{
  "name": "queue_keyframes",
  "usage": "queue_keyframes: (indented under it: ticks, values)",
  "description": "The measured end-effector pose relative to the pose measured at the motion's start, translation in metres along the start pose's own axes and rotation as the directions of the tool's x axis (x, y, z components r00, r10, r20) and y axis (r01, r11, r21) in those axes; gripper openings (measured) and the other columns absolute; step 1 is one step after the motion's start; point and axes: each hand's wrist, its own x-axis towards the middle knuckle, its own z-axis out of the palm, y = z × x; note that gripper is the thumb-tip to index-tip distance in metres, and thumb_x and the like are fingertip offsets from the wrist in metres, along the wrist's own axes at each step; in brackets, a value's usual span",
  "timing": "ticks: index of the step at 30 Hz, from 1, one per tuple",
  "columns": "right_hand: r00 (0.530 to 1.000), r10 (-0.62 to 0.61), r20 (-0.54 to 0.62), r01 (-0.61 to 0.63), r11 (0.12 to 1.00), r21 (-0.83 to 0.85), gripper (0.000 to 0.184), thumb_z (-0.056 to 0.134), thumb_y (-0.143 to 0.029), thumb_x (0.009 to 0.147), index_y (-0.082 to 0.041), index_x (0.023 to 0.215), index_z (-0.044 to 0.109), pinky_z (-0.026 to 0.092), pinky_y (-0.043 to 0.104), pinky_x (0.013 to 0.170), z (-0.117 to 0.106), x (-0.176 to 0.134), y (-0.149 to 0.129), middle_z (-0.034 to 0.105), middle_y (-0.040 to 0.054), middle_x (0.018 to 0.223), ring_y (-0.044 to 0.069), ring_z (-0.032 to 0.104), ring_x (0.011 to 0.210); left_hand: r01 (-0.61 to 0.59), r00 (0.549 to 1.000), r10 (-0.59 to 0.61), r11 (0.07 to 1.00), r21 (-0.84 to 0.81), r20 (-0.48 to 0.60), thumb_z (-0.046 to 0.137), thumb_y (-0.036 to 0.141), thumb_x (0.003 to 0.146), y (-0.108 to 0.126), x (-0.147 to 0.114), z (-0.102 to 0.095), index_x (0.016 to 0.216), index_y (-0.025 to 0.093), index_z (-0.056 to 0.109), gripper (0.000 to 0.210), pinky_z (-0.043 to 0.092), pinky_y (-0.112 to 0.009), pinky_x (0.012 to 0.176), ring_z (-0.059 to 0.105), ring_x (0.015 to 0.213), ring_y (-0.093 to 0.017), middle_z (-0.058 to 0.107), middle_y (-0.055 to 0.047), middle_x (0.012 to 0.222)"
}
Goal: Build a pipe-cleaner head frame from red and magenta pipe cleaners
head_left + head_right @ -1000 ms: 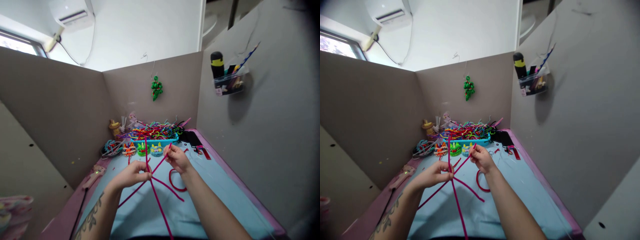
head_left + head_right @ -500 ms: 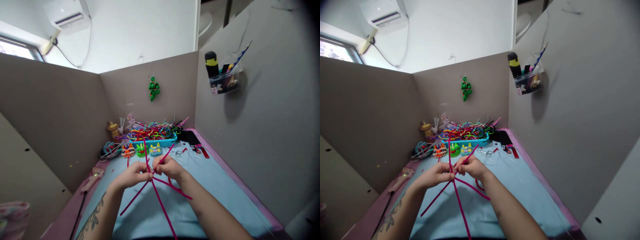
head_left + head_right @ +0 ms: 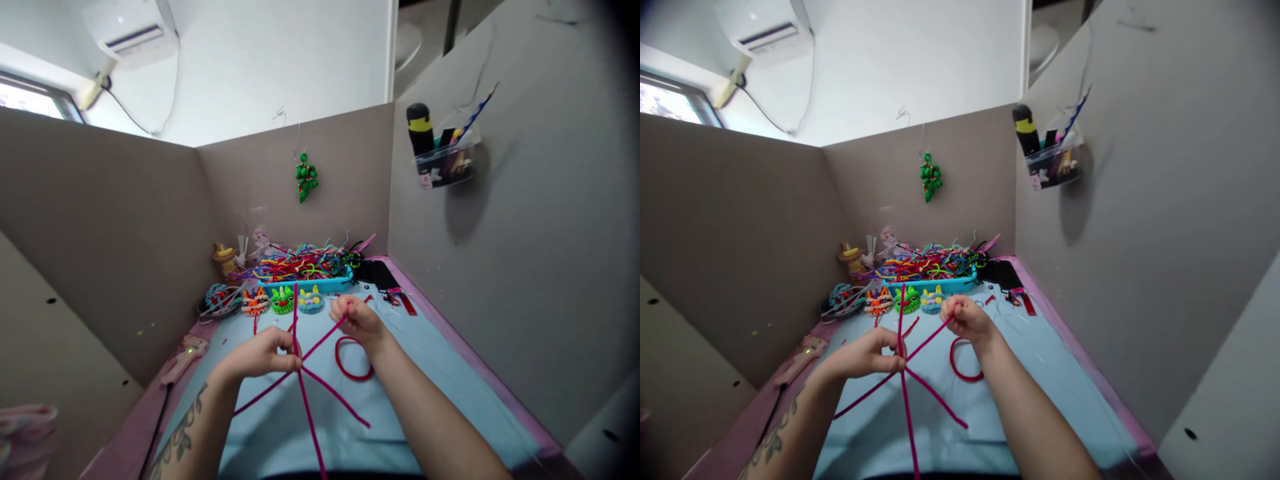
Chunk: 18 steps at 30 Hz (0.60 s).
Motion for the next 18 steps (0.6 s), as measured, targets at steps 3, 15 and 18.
queue_keyframes:
  ticks: [3, 15, 18]
  values:
    - [0.962, -0.085, -0.26, 0.127, 0.981, 0.147, 0.023, 0.08, -0.031, 0.06, -0.019, 0.061, 0.06, 0.03, 0.013, 0.036, -0.013, 0.007, -0.008, 0.05, -0.0041, 0.056, 0.005, 0.043, 0.048, 0.029, 0.978, -0.059, 0.988, -0.152, -0.199, 0.064, 0.043, 0.071, -0.011, 0.007, -0.001, 0.064, 0.014, 0.063, 0.03, 0.03, -0.02, 0.049, 0.041, 0.051, -0.009, 0.051, 0.003, 0.053]
    - [0.936, 0.049, -0.349, -0.12, 0.975, -0.185, 0.034, 0.08, -0.026, 0.056, -0.019, 0.087, 0.068, 0.039, 0.022, 0.055, 0.026, 0.017, 0.052, 0.067, 0.0015, 0.078, 0.011, 0.057, 0.064, -0.33, 0.637, -0.505, 0.505, -0.797, -0.583, 0.075, 0.045, 0.057, -0.016, 0.057, 0.044, 0.074, 0.015, 0.056, 0.04, 0.034, -0.019, 0.048, 0.049, 0.049, -0.007, 0.056, 0.003, 0.058]
    - [0.912, -0.012, -0.409, -0.1, 0.963, -0.252, 0.026, 0.08, -0.03, 0.058, -0.018, 0.077, 0.067, 0.034, 0.02, 0.052, 0.029, 0.017, 0.058, 0.064, -0.0009, 0.066, 0.009, 0.052, 0.057, -0.368, 0.621, -0.411, 0.599, -0.711, -0.667, 0.074, 0.039, 0.06, -0.017, 0.066, 0.058, 0.078, 0.015, 0.056, 0.036, 0.036, -0.02, 0.05, 0.052, 0.054, -0.009, 0.06, 0.001, 0.064]
